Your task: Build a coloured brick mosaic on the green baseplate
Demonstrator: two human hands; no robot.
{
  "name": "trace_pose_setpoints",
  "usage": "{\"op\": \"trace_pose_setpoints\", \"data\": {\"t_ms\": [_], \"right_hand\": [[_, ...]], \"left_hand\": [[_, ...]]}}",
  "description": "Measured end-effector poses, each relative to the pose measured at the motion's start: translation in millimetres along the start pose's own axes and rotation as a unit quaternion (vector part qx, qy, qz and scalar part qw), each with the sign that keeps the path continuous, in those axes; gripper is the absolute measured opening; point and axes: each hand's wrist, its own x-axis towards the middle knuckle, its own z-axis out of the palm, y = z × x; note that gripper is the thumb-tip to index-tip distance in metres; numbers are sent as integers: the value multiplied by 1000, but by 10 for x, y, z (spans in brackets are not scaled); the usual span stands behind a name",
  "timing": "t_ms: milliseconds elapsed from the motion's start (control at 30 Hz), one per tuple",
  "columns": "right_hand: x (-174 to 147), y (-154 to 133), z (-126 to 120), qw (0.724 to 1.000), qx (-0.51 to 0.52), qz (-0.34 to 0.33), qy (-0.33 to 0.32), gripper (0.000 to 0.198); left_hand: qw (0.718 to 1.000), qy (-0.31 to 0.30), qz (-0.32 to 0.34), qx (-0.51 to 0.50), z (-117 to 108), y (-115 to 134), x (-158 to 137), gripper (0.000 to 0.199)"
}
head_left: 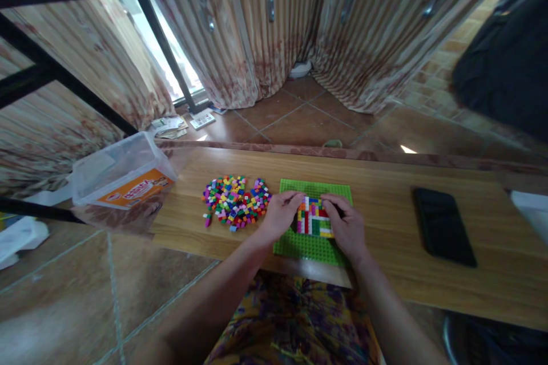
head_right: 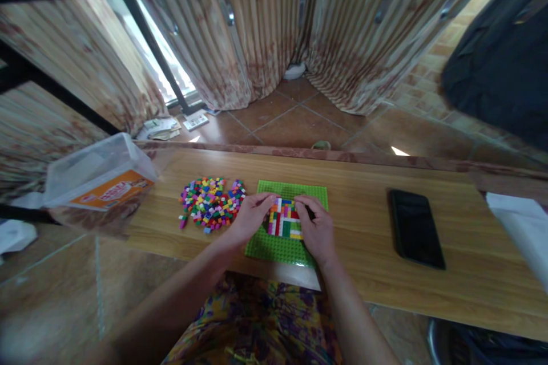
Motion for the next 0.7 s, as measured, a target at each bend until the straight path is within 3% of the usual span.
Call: {"op": "trace_pose_setpoints", "data": {"t_ms": [233,367,533,700], "right_hand": [[4,3,3,1000,-6,5,-7,23],[7,-8,8,1000,-4,6,-9,24],[4,3,-6,1000,-8,1,-14,26],[10,27,-16,1000,-4,5,-8,29]], "left_hand": [[1000,23,-5,5,29,-15,-13,25],[999,41,22,22,32,-48,5,22],[998,19,44,31,25,-56,10,26],[996,48,68,31,-52,52,-134,28]]}}
